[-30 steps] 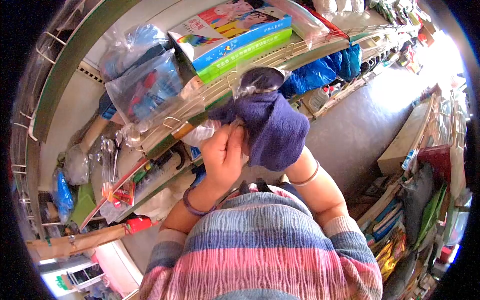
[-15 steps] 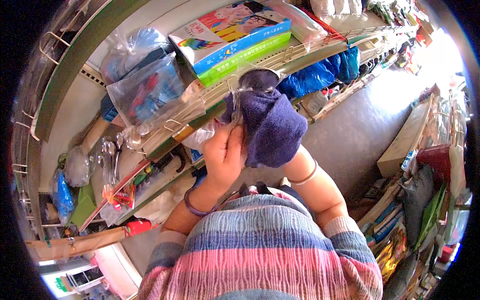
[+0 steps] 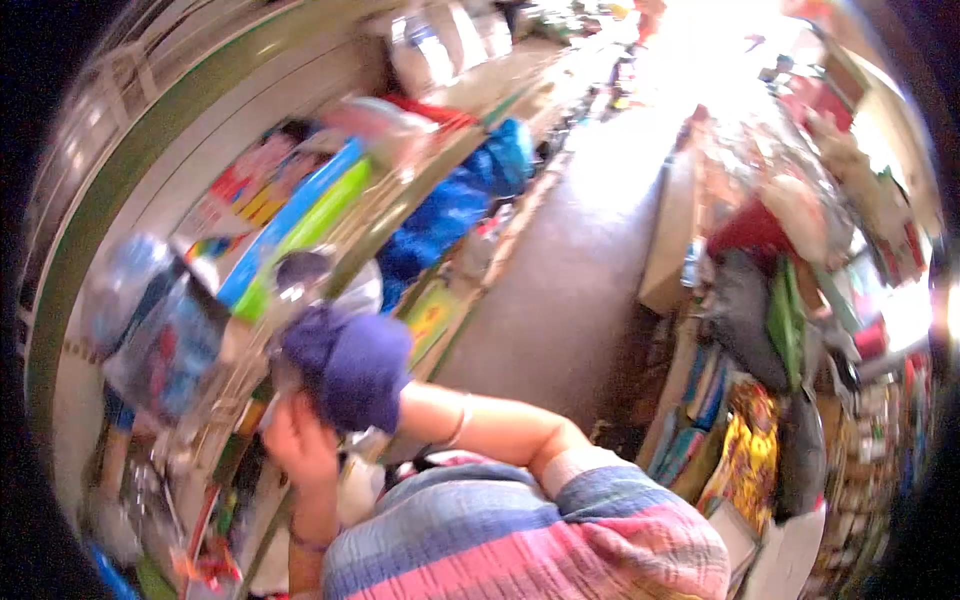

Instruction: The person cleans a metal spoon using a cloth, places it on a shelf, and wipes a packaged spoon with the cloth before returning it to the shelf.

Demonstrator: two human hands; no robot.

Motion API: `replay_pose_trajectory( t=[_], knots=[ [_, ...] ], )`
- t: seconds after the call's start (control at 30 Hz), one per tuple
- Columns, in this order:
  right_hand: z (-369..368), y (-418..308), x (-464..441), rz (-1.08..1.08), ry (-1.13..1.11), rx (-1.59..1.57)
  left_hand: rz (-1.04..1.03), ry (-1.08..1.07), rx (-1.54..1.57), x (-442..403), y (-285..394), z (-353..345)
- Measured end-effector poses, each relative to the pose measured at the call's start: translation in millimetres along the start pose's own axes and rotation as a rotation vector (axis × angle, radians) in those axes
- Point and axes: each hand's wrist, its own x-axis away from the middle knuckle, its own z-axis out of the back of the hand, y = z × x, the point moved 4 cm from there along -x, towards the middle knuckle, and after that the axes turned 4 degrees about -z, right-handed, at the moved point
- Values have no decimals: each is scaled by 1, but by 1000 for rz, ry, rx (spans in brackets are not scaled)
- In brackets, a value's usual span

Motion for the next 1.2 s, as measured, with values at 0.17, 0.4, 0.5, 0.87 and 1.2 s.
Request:
replay_pose_trajectory(
  t=[0.17, 0.4, 0.5, 0.87, 1.2],
  knots=[
    [-28, -1, 10, -5, -89, -119, -313, 42, -205, -14, -1, 0],
    [23, 1, 7, -244, 172, -171, -231, 55, 65, -4, -12, -19],
    [11, 9, 18, -1057, -109, -251, -41, -156, 81, 8, -54, -30],
    [28, 66, 25, -667, -2, -199, -106, -316, 280, -7, -36, -17],
    [31, 34, 30, 12, -569, -66, -317, -385, -306, -63, 51, 18]
  ],
)
